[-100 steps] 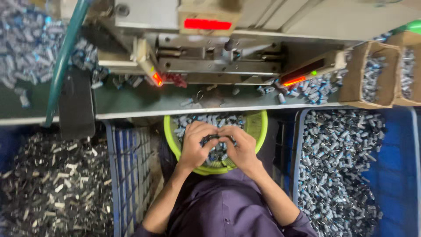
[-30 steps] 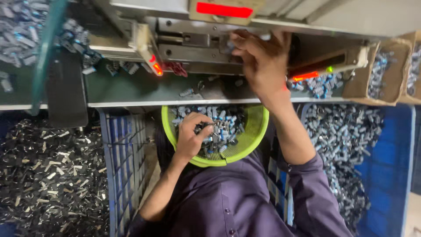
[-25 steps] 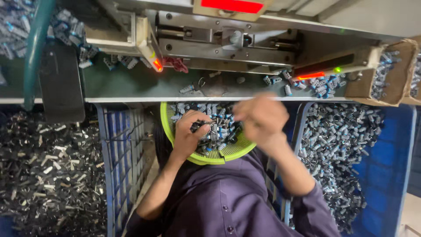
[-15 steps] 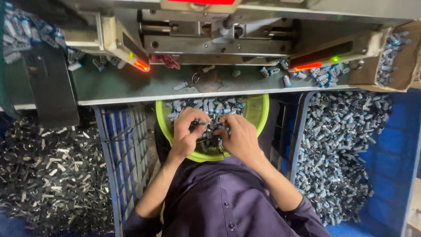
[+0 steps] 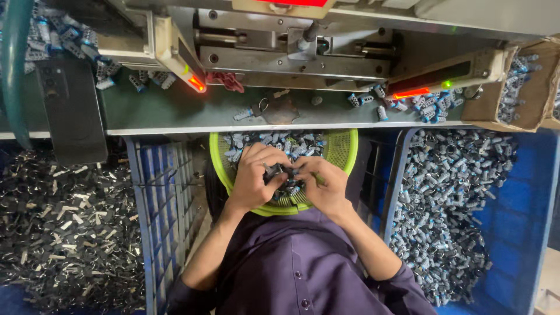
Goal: The person picks small cylindrical components and metal rings from a green basket and inserts them into a machine. The machine processes the items, and the person collects the finished keychains, placing them into a blue bin. The process is repeated continuously.
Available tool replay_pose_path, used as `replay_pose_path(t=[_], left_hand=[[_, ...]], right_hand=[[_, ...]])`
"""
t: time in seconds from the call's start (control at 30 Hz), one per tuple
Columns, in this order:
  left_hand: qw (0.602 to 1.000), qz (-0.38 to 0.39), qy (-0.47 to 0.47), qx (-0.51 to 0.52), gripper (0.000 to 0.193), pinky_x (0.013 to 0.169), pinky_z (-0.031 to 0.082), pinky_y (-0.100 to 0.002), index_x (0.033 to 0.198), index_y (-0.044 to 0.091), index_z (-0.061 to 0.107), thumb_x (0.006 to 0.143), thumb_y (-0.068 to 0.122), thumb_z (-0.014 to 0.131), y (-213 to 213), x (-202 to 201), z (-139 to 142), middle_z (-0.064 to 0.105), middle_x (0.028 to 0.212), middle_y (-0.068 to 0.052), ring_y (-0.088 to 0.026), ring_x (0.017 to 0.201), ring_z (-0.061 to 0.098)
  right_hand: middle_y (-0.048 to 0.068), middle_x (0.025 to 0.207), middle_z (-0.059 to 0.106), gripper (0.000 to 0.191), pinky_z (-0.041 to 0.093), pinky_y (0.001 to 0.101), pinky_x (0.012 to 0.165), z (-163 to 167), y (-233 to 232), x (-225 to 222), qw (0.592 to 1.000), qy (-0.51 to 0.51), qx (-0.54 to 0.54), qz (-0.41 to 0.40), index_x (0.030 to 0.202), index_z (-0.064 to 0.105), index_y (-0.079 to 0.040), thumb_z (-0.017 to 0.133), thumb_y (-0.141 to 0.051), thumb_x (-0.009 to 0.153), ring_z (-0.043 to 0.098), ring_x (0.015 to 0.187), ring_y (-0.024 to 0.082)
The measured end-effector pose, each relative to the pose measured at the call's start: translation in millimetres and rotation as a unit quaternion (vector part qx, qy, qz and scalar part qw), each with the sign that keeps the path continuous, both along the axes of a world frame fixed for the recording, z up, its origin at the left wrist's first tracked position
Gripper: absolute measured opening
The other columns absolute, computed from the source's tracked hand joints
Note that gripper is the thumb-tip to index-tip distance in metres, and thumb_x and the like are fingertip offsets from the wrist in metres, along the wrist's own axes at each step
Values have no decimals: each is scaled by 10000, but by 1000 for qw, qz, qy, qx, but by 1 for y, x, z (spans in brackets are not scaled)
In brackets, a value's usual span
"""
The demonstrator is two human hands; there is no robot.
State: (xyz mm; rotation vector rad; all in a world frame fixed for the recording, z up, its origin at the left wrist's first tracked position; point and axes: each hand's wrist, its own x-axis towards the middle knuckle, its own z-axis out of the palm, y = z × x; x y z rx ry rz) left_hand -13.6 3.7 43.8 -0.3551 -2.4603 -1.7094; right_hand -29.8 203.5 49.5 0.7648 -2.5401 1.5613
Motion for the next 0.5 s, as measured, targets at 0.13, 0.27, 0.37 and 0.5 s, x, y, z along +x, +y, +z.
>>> replay_pose_path(t=[0.13, 0.27, 0.37, 0.5], left_hand=[[1000, 9, 4, 30, 174, 902, 400, -415, 919, 49, 718, 795, 166, 754, -1, 0, -8, 720, 973, -58, -291, 986, 612], [998, 46, 8, 51, 149, 876, 414, -403, 836, 40, 690, 811, 180, 733, 1, 2, -15, 700, 884, -75, -298, 953, 622], [997, 55, 6, 57, 163, 867, 418, -402, 835, 26, 674, 849, 185, 708, 1, 4, -17, 699, 871, -92, -308, 939, 622], [994, 65, -32, 76, 184, 867, 437, -394, 848, 13, 680, 886, 193, 688, -1, 5, -17, 692, 857, -102, -297, 911, 625]], right_hand=[[125, 1012, 744, 261, 612, 305, 814, -2, -13, 2, 999, 28, -19, 8, 982, 609, -22, 660, 173, 816, 752, 913, 222], [150, 1020, 756, 270, 605, 313, 793, -2, -20, 2, 999, 9, 20, -34, 994, 616, 6, 772, 110, 800, 765, 877, 235], [123, 980, 763, 261, 611, 309, 810, 7, -17, -14, 998, 46, -10, -47, 993, 603, -12, 771, 124, 846, 783, 909, 231], [93, 996, 700, 338, 624, 309, 744, 41, -7, -63, 982, 111, -142, -52, 1055, 486, -42, 714, 161, 910, 782, 990, 210]])
